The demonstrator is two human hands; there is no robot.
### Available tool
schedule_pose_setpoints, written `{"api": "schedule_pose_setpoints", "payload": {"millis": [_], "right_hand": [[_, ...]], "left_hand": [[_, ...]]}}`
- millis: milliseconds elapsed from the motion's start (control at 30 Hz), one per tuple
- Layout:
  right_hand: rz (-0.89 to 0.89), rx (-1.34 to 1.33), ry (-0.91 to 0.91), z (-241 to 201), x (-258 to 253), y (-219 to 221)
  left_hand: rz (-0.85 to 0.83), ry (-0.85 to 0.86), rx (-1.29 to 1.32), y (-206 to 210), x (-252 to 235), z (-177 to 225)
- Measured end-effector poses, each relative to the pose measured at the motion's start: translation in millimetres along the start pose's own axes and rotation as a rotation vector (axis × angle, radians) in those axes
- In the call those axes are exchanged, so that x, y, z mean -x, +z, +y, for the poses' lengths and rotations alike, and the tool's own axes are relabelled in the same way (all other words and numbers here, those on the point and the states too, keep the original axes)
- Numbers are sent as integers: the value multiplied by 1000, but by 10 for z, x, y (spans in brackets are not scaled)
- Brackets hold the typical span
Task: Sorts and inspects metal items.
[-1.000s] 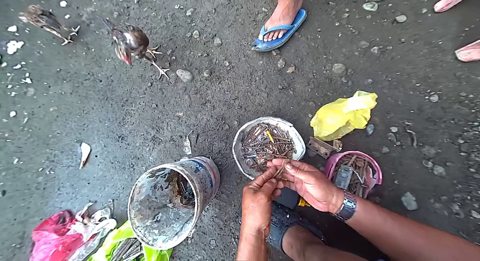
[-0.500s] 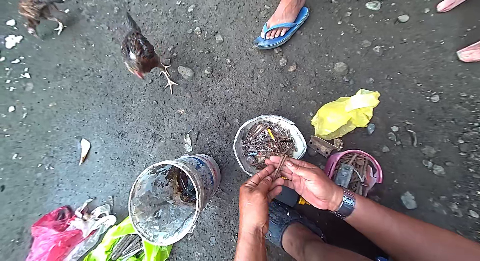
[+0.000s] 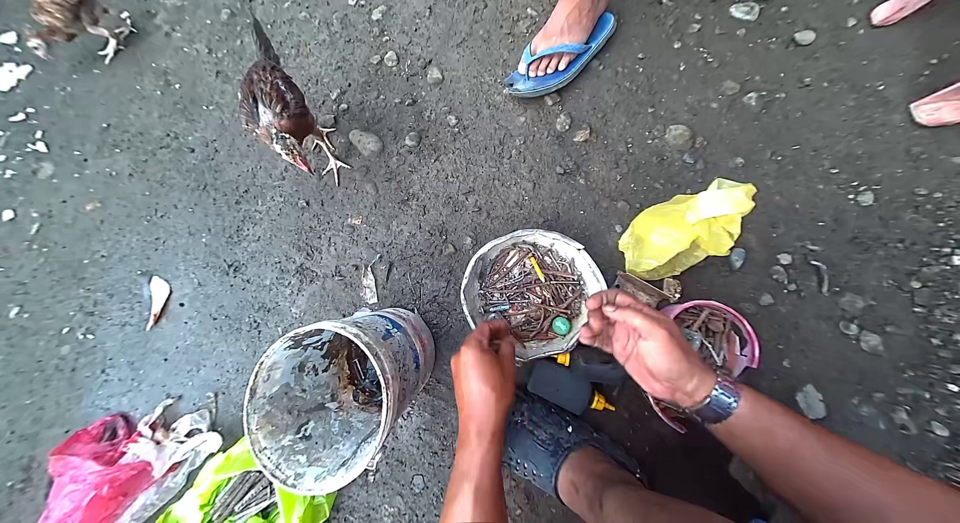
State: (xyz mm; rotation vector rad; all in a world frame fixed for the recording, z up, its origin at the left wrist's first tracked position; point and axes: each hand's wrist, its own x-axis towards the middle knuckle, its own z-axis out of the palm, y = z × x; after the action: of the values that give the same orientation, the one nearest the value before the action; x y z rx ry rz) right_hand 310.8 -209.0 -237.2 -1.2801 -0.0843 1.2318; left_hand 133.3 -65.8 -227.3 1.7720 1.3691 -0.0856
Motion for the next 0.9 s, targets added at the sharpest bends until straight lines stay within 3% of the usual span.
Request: {"api": "schedule_pose_setpoints", "payload": {"millis": [67,200,300,400,500,600,733,900], "right_hand": [[14,324,-82,-90,-140,-73],[-86,1340,-167,-198,-379,18],[-175,1743,-106,-66,-552,239],[-140,1848,22,-25,-646,434],[-141,1877,19,-58,-725,464],[-102,1867,-91,-133,-825,357],[57,1793,-440,-66,-837,152],[-52,1725,-572,-60,-709,-31]], "left_hand": [[12,45,-221,18,-175,81],[53,266,-534,241,-449,88],[113,326,-634,368,-579,-4],[113,323,-722,419,-522,-49],[-39,300,-773,339,-490,-31],[-215,291,-829,240,-547,55],[-173,275,-667,174,-550,91],[-233,208,-607,434,-446,126]]}}
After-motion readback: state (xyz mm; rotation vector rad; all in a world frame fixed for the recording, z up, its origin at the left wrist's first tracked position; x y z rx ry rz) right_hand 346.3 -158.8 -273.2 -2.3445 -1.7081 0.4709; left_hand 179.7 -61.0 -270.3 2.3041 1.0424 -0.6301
